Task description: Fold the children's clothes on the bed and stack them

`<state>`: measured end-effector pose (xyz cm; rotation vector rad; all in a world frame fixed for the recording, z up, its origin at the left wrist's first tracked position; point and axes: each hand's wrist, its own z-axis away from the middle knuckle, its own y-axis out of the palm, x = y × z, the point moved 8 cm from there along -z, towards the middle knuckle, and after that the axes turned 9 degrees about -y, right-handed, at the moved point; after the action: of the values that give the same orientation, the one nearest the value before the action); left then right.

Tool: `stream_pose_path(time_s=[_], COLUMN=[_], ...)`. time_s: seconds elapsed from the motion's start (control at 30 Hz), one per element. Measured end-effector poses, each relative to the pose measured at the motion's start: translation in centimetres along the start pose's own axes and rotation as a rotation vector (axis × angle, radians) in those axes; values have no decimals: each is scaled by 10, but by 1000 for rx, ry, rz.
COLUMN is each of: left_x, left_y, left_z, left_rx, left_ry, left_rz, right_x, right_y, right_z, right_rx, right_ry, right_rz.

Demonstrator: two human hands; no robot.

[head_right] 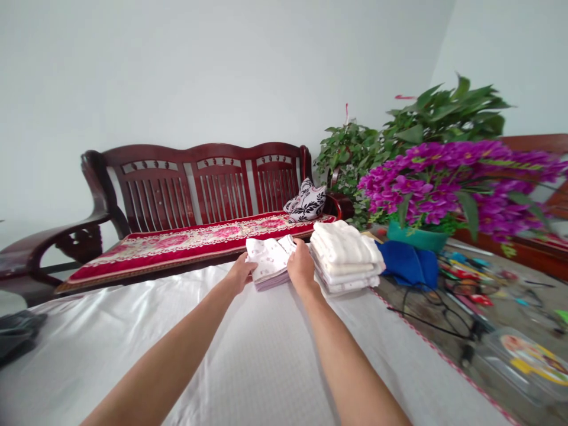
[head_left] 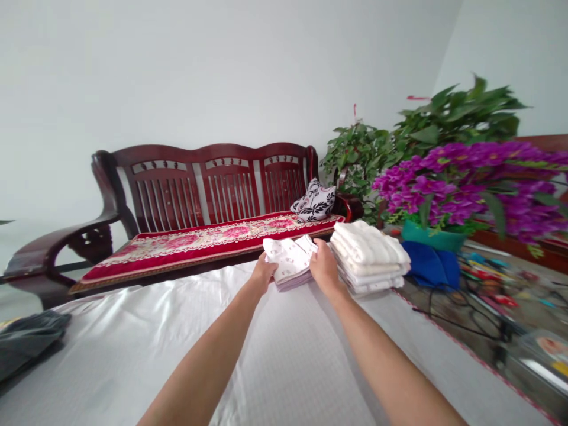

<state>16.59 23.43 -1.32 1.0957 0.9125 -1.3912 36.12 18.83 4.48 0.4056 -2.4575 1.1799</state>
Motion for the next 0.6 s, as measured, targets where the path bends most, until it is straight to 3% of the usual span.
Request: stream_pose_path(time_s=[0.27, 0.37, 0.47, 0.53, 0.6], left_x=[-6, -10, -21, -24, -19], left_y=[-8, -11, -5, 6, 15], left_z=[-6, -1, 6, 9, 8], left_rx=[-185, -235, -263, -252, -213], left_ry=[159, 241, 424, 547, 579], left_rz=[-298, -391, -596, -791, -938], right_x=[-1, 20, 49, 63, 66], right_y=[-3, -15, -14, -1, 19], right_z=[15, 14, 8, 5, 6], right_rx=[135, 70, 38, 106, 224], right_ry=[85, -62, -265, -387, -454], right_rz=[196, 281, 284, 253, 240])
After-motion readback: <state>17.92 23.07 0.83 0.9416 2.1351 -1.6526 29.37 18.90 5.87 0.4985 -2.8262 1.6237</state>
